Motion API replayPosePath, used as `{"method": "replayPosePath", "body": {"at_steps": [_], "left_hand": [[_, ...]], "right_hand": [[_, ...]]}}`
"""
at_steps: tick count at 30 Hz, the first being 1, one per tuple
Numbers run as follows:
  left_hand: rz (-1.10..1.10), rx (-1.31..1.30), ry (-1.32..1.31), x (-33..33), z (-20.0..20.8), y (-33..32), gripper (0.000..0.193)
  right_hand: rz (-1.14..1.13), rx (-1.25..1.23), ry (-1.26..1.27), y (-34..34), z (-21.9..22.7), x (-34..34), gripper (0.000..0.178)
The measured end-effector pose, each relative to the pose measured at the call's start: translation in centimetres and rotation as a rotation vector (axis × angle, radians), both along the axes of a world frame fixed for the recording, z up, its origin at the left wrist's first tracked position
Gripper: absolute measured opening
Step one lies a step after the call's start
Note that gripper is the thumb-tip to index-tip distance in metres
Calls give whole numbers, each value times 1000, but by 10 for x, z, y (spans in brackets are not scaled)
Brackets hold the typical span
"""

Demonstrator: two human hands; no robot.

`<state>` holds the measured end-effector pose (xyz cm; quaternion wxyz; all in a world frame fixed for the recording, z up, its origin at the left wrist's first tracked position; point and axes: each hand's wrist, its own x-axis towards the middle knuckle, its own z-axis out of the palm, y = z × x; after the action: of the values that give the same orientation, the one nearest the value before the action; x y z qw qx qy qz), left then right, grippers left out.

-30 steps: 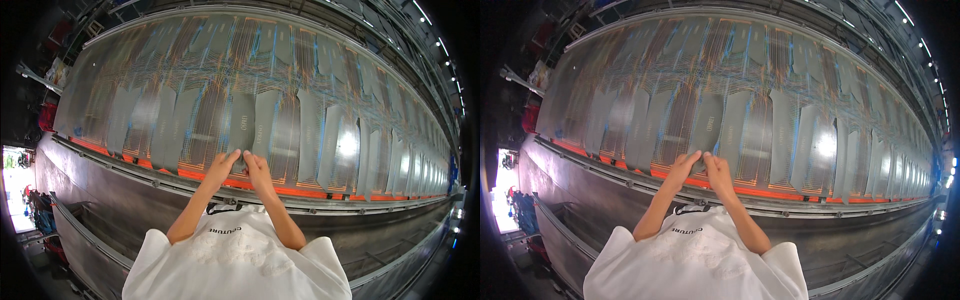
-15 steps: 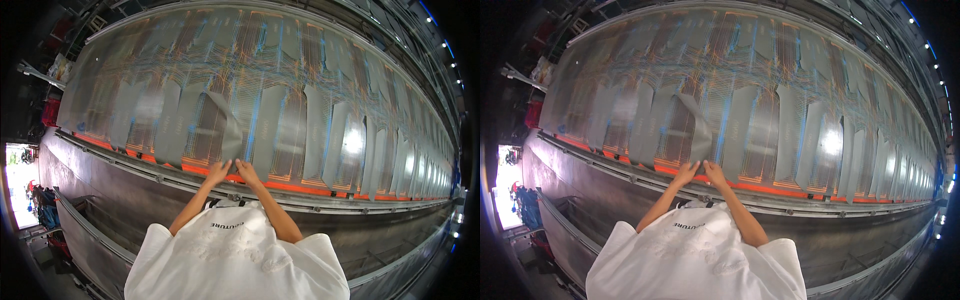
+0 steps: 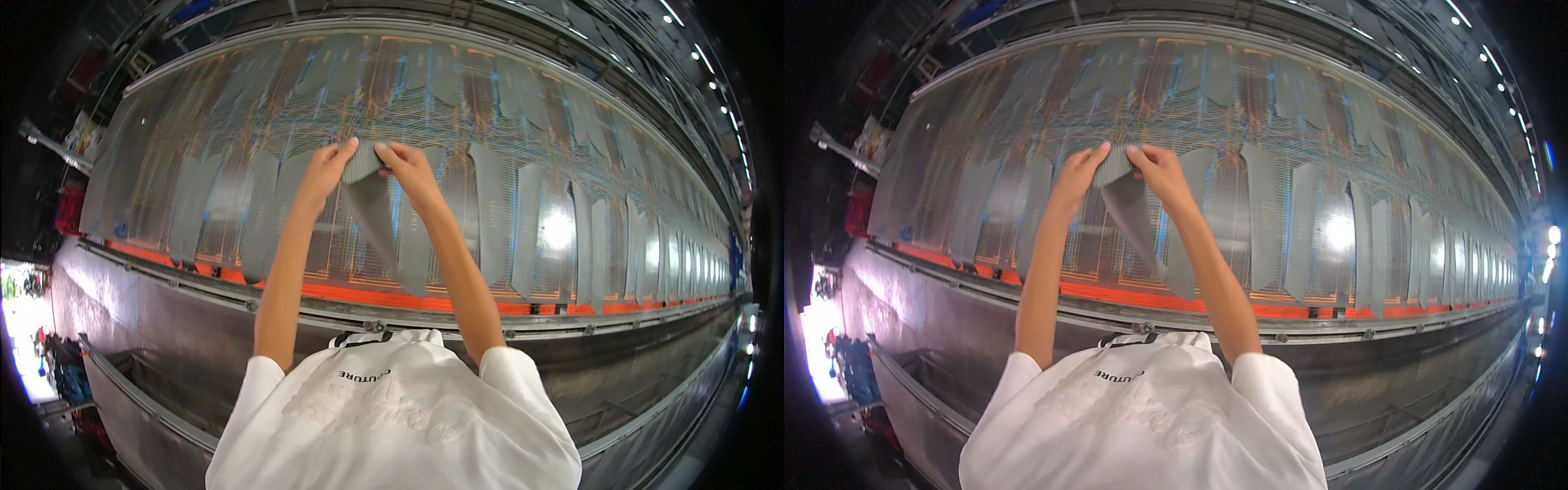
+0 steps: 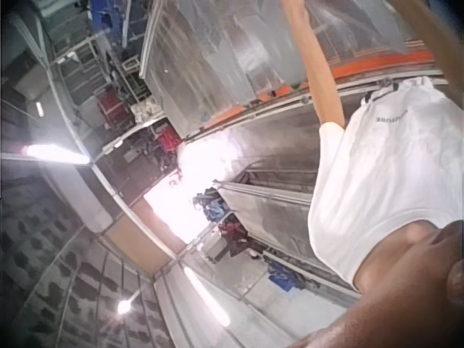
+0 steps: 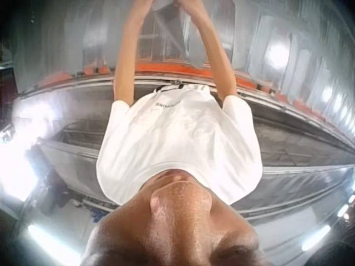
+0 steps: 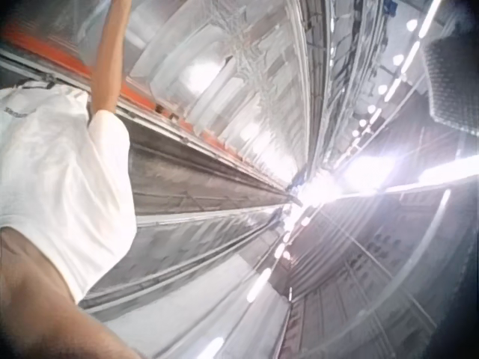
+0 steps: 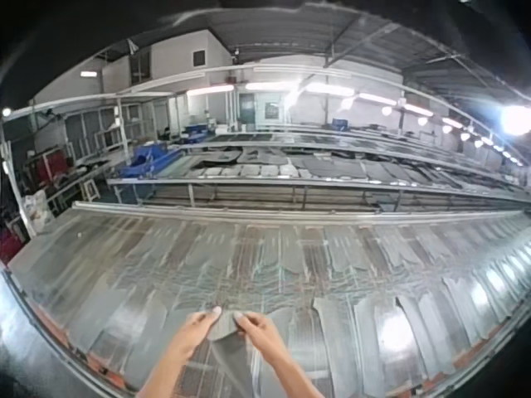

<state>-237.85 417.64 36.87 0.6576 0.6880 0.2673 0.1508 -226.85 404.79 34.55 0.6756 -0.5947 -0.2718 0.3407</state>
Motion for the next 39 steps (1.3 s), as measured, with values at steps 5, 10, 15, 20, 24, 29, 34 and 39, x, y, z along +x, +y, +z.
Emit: {"method": "replayPosePath", "body": {"at_steps": [5,10,15,20,24,29,34,39], "left_hand": [[-38,39,-38,50,3,15,35],[3,21,-137,43,7,-6,34],[10,55,84,8,-81,4,29],[-50,35,330,-56,-200,-17,32],[-129,-112,634,-129,-247,-45,39],[86,-282,633,-217,-268,-3,44],[513,393,648,-289,-291,88,37],[416,304,580,-305,-292,119,36]], "right_hand": [[-156,73,-136,23,6,42,29],[-196,217,-108,15,28,33,37],[-235,-10,-58,9,-74,2,27],[-114,-224,293,-36,-179,-66,31],[23,-562,409,-77,-237,-117,41],[204,-754,494,-95,-233,-178,50],[229,-676,517,-28,-241,-235,45],[15,-525,544,75,-257,-288,43]]}}
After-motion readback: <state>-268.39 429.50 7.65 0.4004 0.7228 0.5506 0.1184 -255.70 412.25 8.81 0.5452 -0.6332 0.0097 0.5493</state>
